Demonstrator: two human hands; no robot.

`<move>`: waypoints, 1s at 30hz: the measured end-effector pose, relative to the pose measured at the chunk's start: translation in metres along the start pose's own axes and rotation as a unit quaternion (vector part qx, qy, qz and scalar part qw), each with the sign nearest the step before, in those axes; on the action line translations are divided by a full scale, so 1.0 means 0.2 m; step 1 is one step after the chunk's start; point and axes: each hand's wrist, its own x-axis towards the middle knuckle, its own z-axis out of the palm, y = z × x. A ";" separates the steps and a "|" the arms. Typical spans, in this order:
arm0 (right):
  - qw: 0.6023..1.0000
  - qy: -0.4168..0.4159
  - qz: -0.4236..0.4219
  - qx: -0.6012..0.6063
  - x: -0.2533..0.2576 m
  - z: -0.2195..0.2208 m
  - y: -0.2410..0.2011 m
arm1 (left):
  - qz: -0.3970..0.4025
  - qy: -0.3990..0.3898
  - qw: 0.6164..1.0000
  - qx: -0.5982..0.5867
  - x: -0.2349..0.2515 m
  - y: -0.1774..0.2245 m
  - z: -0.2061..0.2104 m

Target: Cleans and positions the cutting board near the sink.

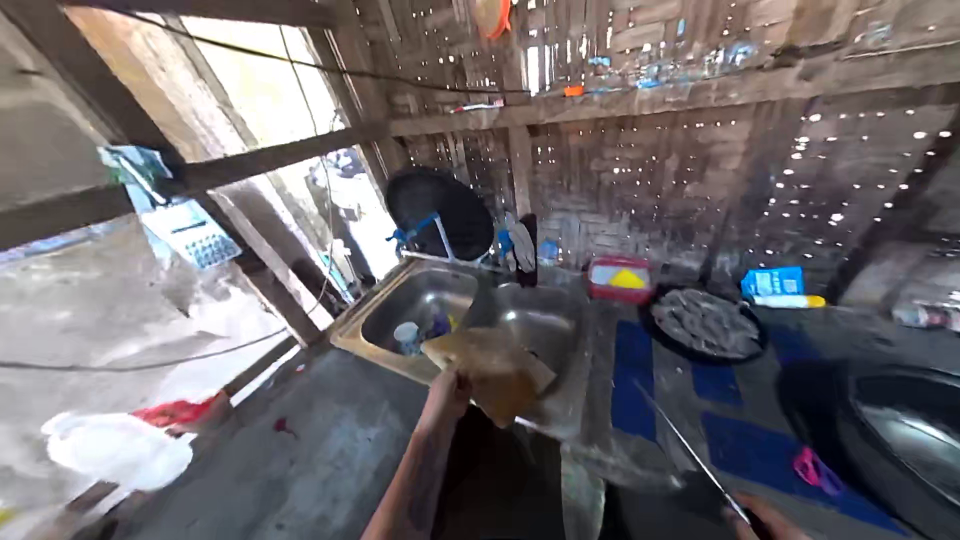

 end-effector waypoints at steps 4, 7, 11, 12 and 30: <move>0.997 -0.043 -0.035 -0.052 0.65 0.17 -0.56 | -0.074 0.001 0.993 0.095 0.50 -0.07 0.02; 0.994 -0.055 -0.045 -0.081 1.10 0.31 -1.06 | -0.122 -0.030 0.978 0.170 0.78 -0.06 0.00; 0.995 -0.024 -0.068 -0.062 1.51 0.50 -1.69 | -0.055 -0.080 0.879 0.467 1.11 0.06 0.03; 0.996 0.000 -0.072 -0.050 1.59 0.56 -1.82 | -0.021 -0.089 0.829 0.551 1.20 0.10 0.05; 0.925 0.250 0.110 0.264 1.80 1.04 -1.74 | 0.069 -0.308 0.804 0.504 1.23 -0.36 0.61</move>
